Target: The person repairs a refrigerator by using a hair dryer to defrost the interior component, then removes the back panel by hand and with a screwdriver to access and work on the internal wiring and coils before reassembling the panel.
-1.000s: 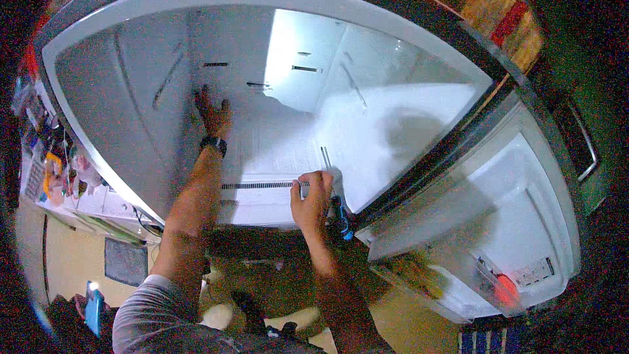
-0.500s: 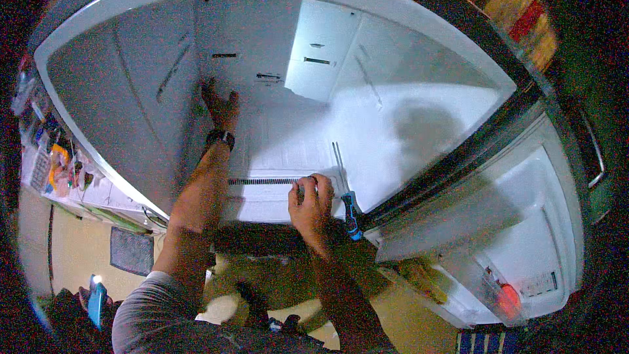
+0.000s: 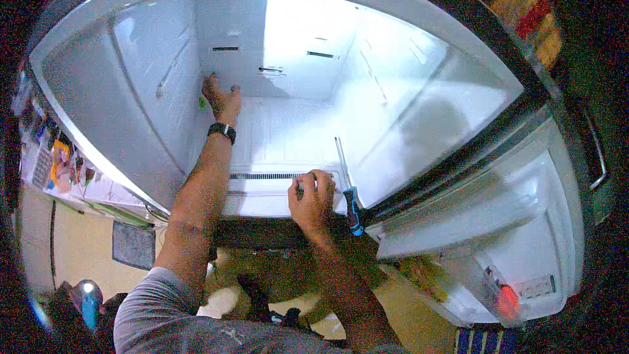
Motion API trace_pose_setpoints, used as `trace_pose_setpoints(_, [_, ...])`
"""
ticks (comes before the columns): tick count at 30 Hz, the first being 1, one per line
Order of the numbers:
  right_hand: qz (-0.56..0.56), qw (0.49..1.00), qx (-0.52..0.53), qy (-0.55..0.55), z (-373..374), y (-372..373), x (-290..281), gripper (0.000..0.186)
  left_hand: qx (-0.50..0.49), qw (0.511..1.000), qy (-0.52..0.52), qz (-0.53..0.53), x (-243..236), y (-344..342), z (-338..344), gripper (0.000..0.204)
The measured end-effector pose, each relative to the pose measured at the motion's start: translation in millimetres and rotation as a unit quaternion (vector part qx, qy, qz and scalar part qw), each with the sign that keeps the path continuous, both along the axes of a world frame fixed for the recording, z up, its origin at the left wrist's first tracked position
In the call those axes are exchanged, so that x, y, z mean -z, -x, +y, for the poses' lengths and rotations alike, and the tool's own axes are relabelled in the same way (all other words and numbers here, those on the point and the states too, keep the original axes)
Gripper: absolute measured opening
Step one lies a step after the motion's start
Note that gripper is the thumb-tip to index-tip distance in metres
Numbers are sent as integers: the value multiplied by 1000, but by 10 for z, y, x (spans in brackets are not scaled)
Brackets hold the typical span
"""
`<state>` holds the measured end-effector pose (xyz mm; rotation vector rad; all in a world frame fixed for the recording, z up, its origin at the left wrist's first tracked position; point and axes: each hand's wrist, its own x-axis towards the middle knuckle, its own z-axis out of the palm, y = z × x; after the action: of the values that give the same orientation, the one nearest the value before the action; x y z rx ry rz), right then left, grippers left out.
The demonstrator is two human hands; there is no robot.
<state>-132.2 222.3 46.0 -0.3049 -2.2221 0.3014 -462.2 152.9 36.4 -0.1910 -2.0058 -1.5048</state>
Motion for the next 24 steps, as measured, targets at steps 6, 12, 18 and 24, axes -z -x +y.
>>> trace_pose_setpoints(6, [-25,999,10,18,0,7,34,19,-7,1000,-20,13,-78,-45,-44,66])
trace_pose_setpoints(12, [-27,1000,10,10,19,-18,20,18,-17,999,-16,-46,-118,-132,-8,55])
trace_pose_setpoints(18, [-11,1000,15,19,-36,4,-26,19,94,978,-110,-151,-87,-99,-24,36])
trace_pose_setpoints(24, [16,999,36,1,-28,3,-13,20,145,970,-139,-140,-147,-223,38,18])
